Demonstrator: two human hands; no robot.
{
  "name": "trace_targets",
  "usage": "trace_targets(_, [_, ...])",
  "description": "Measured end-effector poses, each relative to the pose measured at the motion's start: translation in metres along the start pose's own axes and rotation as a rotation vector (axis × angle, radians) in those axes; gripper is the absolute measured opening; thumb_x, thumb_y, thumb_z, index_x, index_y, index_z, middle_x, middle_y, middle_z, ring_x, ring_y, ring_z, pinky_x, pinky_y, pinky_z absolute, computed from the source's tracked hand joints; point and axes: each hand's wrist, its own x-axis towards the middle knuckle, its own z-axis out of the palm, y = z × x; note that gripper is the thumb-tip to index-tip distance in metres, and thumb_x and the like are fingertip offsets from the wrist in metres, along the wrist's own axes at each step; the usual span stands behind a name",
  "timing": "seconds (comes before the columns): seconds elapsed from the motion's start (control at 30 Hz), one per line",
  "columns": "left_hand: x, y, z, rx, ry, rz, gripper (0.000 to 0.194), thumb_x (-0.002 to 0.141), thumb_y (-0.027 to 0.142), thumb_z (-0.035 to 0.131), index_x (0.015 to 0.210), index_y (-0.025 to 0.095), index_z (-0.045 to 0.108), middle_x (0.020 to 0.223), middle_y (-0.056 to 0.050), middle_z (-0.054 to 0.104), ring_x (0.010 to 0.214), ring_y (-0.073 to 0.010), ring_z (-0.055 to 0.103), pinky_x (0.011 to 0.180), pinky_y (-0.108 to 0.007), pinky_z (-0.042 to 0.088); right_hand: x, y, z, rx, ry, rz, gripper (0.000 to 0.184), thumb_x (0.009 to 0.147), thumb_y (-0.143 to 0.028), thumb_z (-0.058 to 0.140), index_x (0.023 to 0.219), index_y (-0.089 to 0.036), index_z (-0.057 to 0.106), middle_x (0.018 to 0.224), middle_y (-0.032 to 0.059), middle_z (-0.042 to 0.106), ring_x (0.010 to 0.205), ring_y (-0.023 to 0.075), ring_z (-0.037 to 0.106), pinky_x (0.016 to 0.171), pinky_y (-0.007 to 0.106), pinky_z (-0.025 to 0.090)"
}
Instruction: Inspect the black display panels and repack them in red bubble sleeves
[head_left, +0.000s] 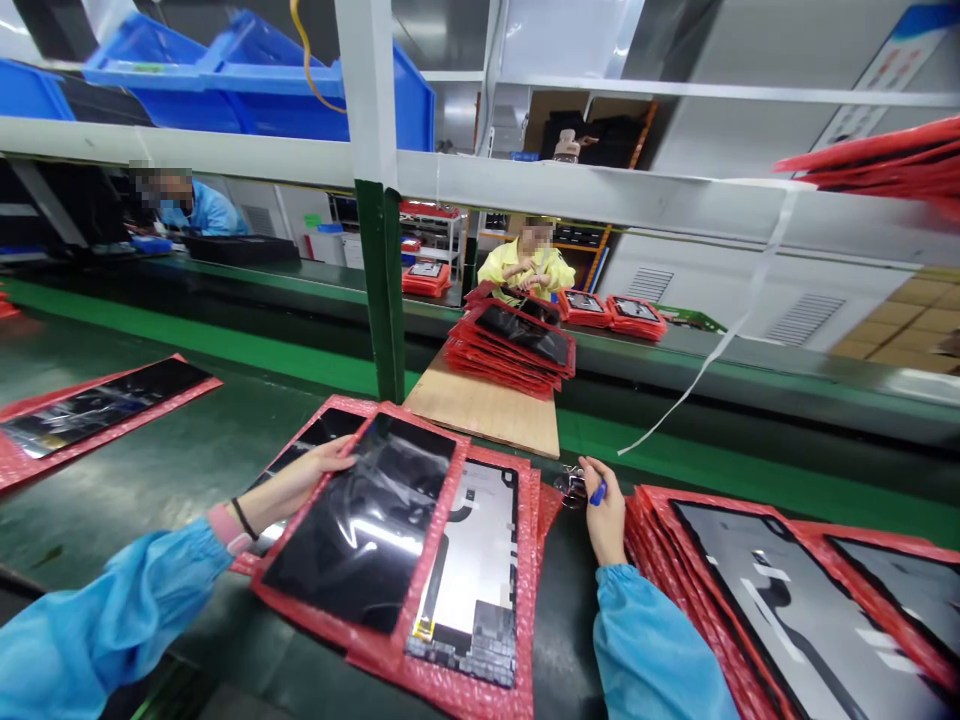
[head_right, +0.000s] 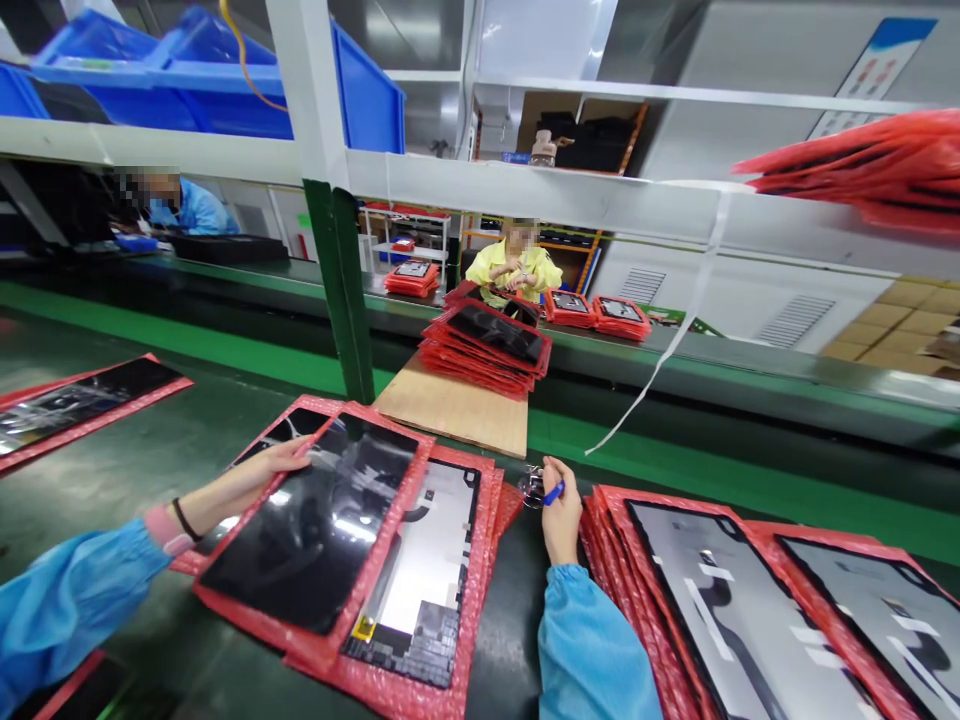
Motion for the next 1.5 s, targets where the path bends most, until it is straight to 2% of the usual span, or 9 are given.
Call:
trace_targets(0.13, [0.003, 0.016, -0.054, -0.017, 0.105, 0.000, 0.049, 0.063, 0.005, 0.073, 0.110, 0.013, 0.063, 0.092, -0.010, 0.073, 0.077, -0.0255, 0.072, 0.071, -0.032, 0.058, -0.019, -0.020, 0.002, -0.004, 0.079, -0.108, 0.035, 0.090, -0.039, 0.057, 0.117, -0.017, 0.058, 0.128, 0.0101, 0.057, 0.119, 0.0264, 0.053, 0.101, 0.052, 0.039])
trace_targets(0.23, [0.005, 0.019, -0.076, -0.019, 0.144, -0.001, 0.048, 0.063, 0.003, 0.070, 0.109, 0.011, 0.063, 0.092, -0.012, 0.073, 0.078, -0.0281, 0.072, 0.070, -0.035, 0.059, -0.039, -0.037, 0.006, 0.058, 0.050, -0.134, 0.037, 0.088, -0.046, 0.055, 0.112, -0.019, 0.060, 0.127, 0.0109, 0.061, 0.119, 0.0261, 0.055, 0.104, 0.046, 0.037])
trace_targets(0.37, [0.011, 0.015, -0.086, -0.003, 0.180, 0.044, 0.049, 0.063, 0.002, 0.069, 0.111, 0.010, 0.062, 0.091, -0.012, 0.074, 0.078, -0.0267, 0.072, 0.071, -0.032, 0.059, -0.071, -0.059, 0.013, 0.128, -0.183, -0.026, 0.038, 0.087, -0.050, 0.054, 0.065, -0.020, 0.059, 0.073, 0.0079, 0.073, 0.078, 0.0239, 0.069, 0.086, 0.038, 0.049])
trace_targets(0.47, [0.013, 0.013, -0.089, 0.025, 0.203, 0.056, 0.049, 0.062, 0.002, 0.068, 0.110, 0.010, 0.062, 0.090, -0.013, 0.073, 0.078, -0.0272, 0.072, 0.070, -0.033, 0.059, -0.095, -0.071, 0.020, 0.179, -0.380, 0.101, 0.048, 0.091, -0.058, 0.040, 0.065, -0.021, 0.057, 0.043, 0.0028, 0.060, 0.053, 0.0221, 0.066, 0.064, 0.035, 0.053])
trace_targets(0.57, [0.014, 0.016, -0.093, 0.075, 0.250, 0.066, 0.049, 0.060, 0.003, 0.066, 0.108, 0.011, 0.063, 0.089, -0.013, 0.073, 0.076, -0.0277, 0.072, 0.069, -0.035, 0.059, -0.114, -0.078, 0.028, 0.203, -0.507, 0.205, 0.056, 0.091, -0.066, 0.024, 0.092, -0.021, 0.056, 0.048, 0.0014, 0.061, 0.041, 0.0198, 0.059, 0.044, 0.031, 0.048])
trace_targets(0.7, [0.016, 0.031, -0.094, 0.196, 0.398, 0.114, 0.039, 0.058, 0.004, 0.063, 0.096, 0.011, 0.064, 0.093, -0.013, 0.072, 0.089, -0.0300, 0.069, 0.078, -0.036, 0.057, -0.131, -0.080, 0.033, 0.125, -0.546, 0.228, 0.045, 0.085, -0.064, 0.046, 0.073, -0.021, 0.054, 0.058, 0.0026, 0.064, 0.044, 0.0142, 0.054, 0.042, 0.024, 0.038])
trace_targets(0.87, [0.014, 0.041, -0.057, 0.331, 0.563, 0.262, 0.036, 0.059, 0.006, 0.063, 0.093, 0.020, 0.061, 0.116, -0.007, 0.064, 0.130, -0.0291, 0.043, 0.100, -0.030, 0.043, -0.143, -0.074, 0.033, -0.057, -0.468, 0.151, 0.037, 0.070, -0.038, 0.072, 0.052, -0.021, 0.045, 0.049, -0.0045, 0.046, 0.049, 0.0117, 0.043, 0.051, 0.025, 0.032])
trace_targets(1.13, [-0.014, -0.023, 0.058, 0.265, 0.108, 0.008, 0.034, 0.057, 0.013, 0.070, 0.091, 0.014, 0.064, 0.088, -0.007, 0.065, 0.081, -0.0228, 0.062, 0.074, -0.034, 0.050, -0.147, -0.075, 0.036, -0.194, -0.517, 0.073, 0.037, 0.071, -0.030, 0.061, 0.051, -0.023, 0.031, 0.048, -0.0068, 0.032, 0.048, 0.0111, 0.033, 0.052, 0.027, 0.024])
trace_targets(1.5, [-0.029, -0.028, 0.082, 0.195, -0.034, -0.196, 0.034, 0.058, 0.014, 0.070, 0.090, 0.018, 0.061, 0.098, -0.006, 0.060, 0.091, -0.0207, 0.058, 0.078, -0.031, 0.047, -0.143, -0.075, 0.037, -0.065, -0.427, 0.209, 0.037, 0.065, -0.037, 0.065, 0.047, -0.023, 0.035, 0.046, -0.0057, 0.036, 0.047, 0.0117, 0.035, 0.052, 0.026, 0.027])
